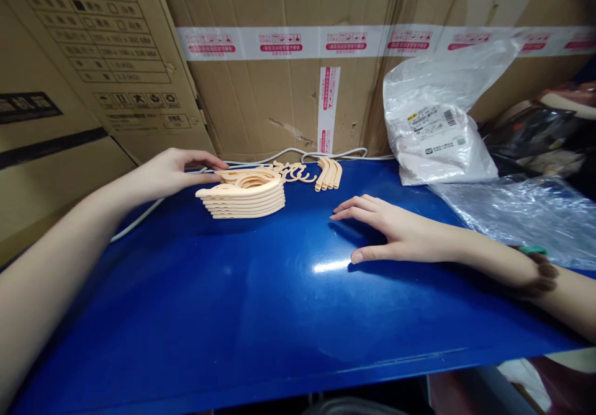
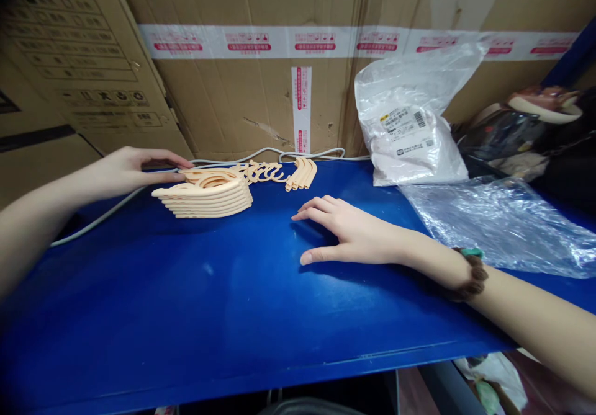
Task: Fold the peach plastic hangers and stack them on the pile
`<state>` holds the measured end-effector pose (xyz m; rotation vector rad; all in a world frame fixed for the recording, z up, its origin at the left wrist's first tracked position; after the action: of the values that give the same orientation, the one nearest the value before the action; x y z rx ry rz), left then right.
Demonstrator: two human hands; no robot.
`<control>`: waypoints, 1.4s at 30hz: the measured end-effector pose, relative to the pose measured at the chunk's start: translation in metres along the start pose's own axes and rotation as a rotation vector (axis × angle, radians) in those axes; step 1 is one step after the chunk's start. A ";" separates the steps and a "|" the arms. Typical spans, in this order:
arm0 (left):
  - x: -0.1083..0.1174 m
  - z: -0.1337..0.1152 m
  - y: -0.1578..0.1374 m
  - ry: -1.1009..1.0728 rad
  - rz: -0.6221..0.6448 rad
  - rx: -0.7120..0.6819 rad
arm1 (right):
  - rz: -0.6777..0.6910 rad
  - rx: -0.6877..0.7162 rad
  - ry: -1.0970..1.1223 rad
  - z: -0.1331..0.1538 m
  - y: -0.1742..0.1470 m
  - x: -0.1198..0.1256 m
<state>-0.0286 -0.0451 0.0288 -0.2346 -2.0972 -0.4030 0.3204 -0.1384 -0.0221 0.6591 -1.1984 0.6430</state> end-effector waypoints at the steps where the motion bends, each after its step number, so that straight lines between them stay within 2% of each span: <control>1: 0.001 0.001 0.000 -0.003 0.006 -0.004 | -0.002 0.001 0.000 0.000 0.000 0.000; 7: 0.009 0.008 -0.001 -0.027 0.025 0.036 | 0.007 0.011 -0.025 -0.001 0.000 -0.001; 13: 0.003 0.012 -0.009 -0.115 0.223 0.076 | 0.017 0.004 -0.041 0.000 0.000 0.000; 16: 0.000 0.013 -0.011 -0.105 0.254 0.087 | 0.021 0.008 -0.041 0.000 0.000 -0.001; 28: -0.003 0.007 -0.010 -0.116 0.242 0.087 | 0.015 0.011 -0.056 -0.002 0.000 -0.001; 32: 0.000 0.001 -0.010 -0.206 0.155 0.107 | 0.024 0.007 -0.059 -0.001 0.000 -0.001; 36: 0.003 -0.001 -0.009 -0.159 0.042 0.120 | 0.026 0.004 -0.062 -0.001 -0.001 -0.001; 42: 0.000 -0.001 -0.004 -0.070 0.039 0.022 | 0.020 0.014 -0.070 -0.002 -0.001 -0.002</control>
<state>-0.0289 -0.0493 0.0291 -0.2799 -2.1609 -0.3531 0.3218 -0.1373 -0.0246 0.6865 -1.2676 0.6500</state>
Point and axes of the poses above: each hand's wrist, its own y-axis towards the middle knuckle, its own x-axis out of the back of the hand, z = x × y, the point moved 4 cm from there along y, towards the middle knuckle, and after that the axes turned 8 degrees about -y, right-handed, at the moved point
